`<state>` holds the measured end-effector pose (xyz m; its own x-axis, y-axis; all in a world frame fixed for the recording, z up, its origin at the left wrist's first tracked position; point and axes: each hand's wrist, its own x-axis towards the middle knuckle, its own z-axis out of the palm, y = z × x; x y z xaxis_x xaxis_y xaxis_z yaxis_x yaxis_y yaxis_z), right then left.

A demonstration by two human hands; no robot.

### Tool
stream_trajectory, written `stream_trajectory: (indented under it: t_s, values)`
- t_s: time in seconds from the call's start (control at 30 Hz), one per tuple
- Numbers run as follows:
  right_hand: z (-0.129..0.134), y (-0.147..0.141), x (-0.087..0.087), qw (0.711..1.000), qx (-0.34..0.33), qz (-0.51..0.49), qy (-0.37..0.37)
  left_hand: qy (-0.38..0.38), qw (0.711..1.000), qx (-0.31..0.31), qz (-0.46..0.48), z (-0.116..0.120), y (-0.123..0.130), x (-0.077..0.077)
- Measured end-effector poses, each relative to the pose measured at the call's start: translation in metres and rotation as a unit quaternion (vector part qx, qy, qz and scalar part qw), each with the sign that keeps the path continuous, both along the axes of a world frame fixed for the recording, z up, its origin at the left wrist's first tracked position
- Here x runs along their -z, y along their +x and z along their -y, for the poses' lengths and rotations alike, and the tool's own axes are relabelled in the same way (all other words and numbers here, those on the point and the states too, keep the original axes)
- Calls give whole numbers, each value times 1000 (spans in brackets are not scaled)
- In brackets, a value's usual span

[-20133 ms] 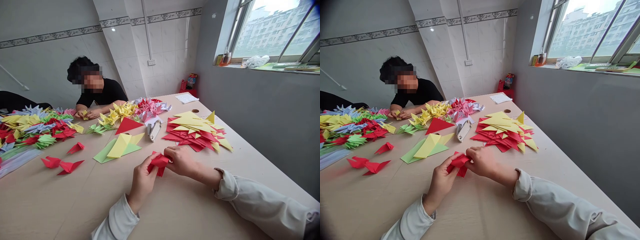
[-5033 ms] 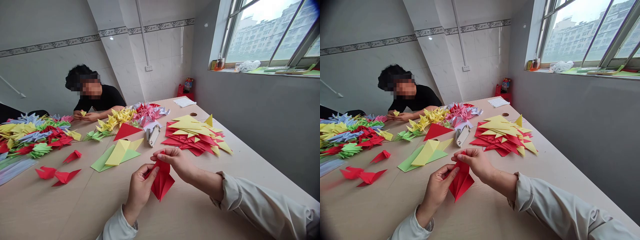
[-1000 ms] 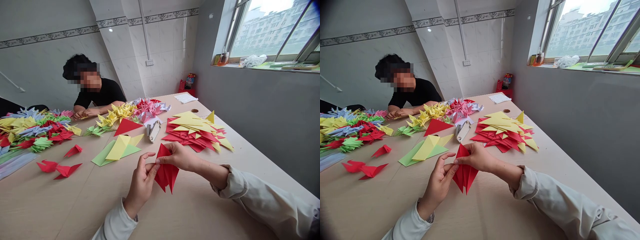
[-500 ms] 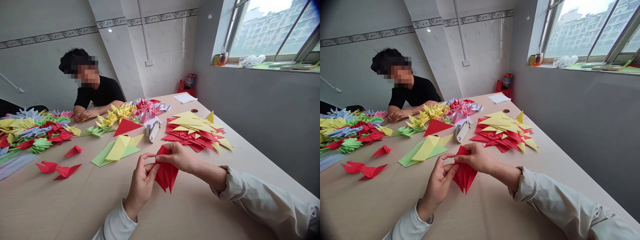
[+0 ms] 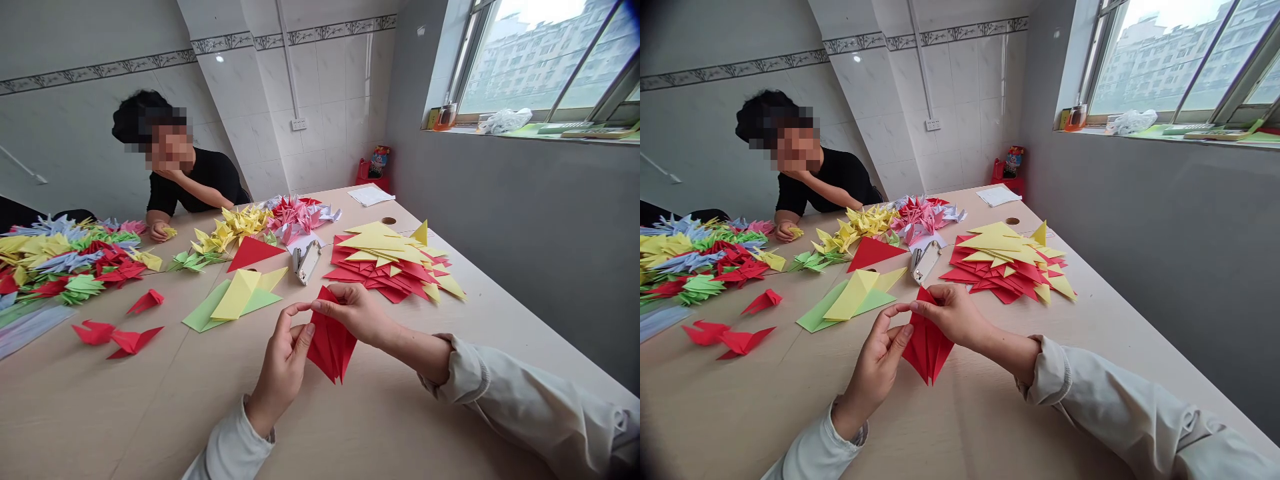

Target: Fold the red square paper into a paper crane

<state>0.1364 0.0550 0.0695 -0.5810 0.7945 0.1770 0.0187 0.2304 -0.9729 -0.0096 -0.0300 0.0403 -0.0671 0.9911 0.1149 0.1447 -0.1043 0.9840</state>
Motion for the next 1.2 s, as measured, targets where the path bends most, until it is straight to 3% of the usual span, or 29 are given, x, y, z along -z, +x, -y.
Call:
stream_trajectory:
  t_s: [0.2, 0.6, 0.83, 0.9, 0.97, 1.07, 1.13, 1.2]
  values:
    - [7, -3, 5, 996, 42, 26, 76, -20, 999, -27, 20, -3, 1, 5]
    - [7, -3, 6, 996, 66, -56, 14, -22, 1000, 10, -3, -1, 0, -2]
    - [-11, 7, -13, 981, 125, -146, -16, -35, 999, 18, 24, -3, -2, 0]
    - [-20, 12, -17, 987, 90, -130, -33, -17, 999, -3, 46, -5, -5, 2]
    - [-28, 15, -17, 995, -10, -86, -54, 10, 997, -36, 66, -8, -8, 4]
    - [-35, 15, -4, 981, -162, -39, -95, 39, 994, -73, 75, -10, -11, 6]
    - [-35, 12, 7, 974, -195, -44, -109, 38, 993, -78, 78, -11, -12, 8]
    - [-33, 8, 16, 974, -187, -54, -112, 31, 993, -74, 84, -10, -11, 8]
